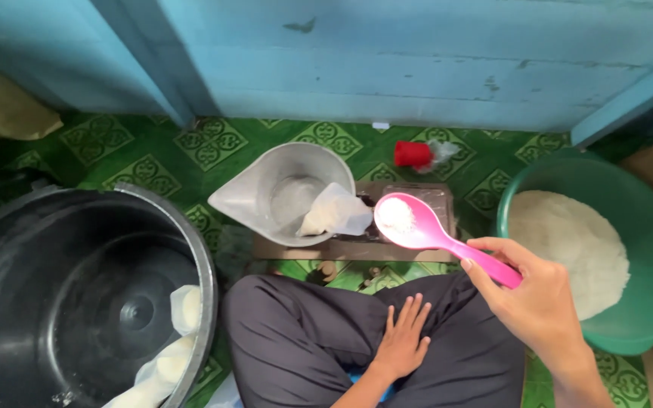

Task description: Manual packaging of white powdered food into small plastic bags using a scoop and a heat sealer.

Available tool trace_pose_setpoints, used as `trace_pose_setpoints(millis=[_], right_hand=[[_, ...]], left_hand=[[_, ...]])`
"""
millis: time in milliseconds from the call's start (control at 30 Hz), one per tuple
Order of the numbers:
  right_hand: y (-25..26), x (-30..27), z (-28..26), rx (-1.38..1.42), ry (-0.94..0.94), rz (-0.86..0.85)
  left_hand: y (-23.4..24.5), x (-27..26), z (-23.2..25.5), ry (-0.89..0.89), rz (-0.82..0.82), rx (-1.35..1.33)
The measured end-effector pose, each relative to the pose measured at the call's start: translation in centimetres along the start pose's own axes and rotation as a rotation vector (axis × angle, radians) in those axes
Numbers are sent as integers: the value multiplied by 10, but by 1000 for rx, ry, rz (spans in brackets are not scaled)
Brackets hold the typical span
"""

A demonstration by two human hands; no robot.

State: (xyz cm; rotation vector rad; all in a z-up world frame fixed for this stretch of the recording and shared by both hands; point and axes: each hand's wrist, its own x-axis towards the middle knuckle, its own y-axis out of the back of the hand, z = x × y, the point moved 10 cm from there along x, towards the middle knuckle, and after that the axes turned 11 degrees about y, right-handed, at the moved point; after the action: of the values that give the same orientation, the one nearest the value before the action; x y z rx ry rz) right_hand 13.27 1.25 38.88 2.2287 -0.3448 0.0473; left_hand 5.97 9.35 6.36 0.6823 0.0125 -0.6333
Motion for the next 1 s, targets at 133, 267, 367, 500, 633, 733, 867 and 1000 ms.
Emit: trace_pose_setpoints(millis=[133, 267, 367, 500, 633, 733, 867, 1000], right_hand=[[-15, 12, -19, -28, 53, -13], [-25, 20, -39, -113, 119, 2], [-32, 24, -56, -241, 247, 14], [-46, 24, -71, -328, 364, 19], [-60, 18, -90, -513, 538, 61], [-71, 16, -106, -659, 653, 70], [-79, 14, -109, -697, 714, 45], [-69, 16, -107, -601, 671, 47]], left_hand=[[-4, 3, -2, -5, -40, -7], [-7, 7, -4, 0, -68, -10], [-13, 10, -8, 15, -89, -9], [-16, 13, -11, 20, -93, -21], [-17, 14, -11, 35, -126, -29], [-15, 15, -10, 34, -128, -35], [-17, 16, -11, 56, -158, -25], [-15, 15, -9, 38, -141, -40]])
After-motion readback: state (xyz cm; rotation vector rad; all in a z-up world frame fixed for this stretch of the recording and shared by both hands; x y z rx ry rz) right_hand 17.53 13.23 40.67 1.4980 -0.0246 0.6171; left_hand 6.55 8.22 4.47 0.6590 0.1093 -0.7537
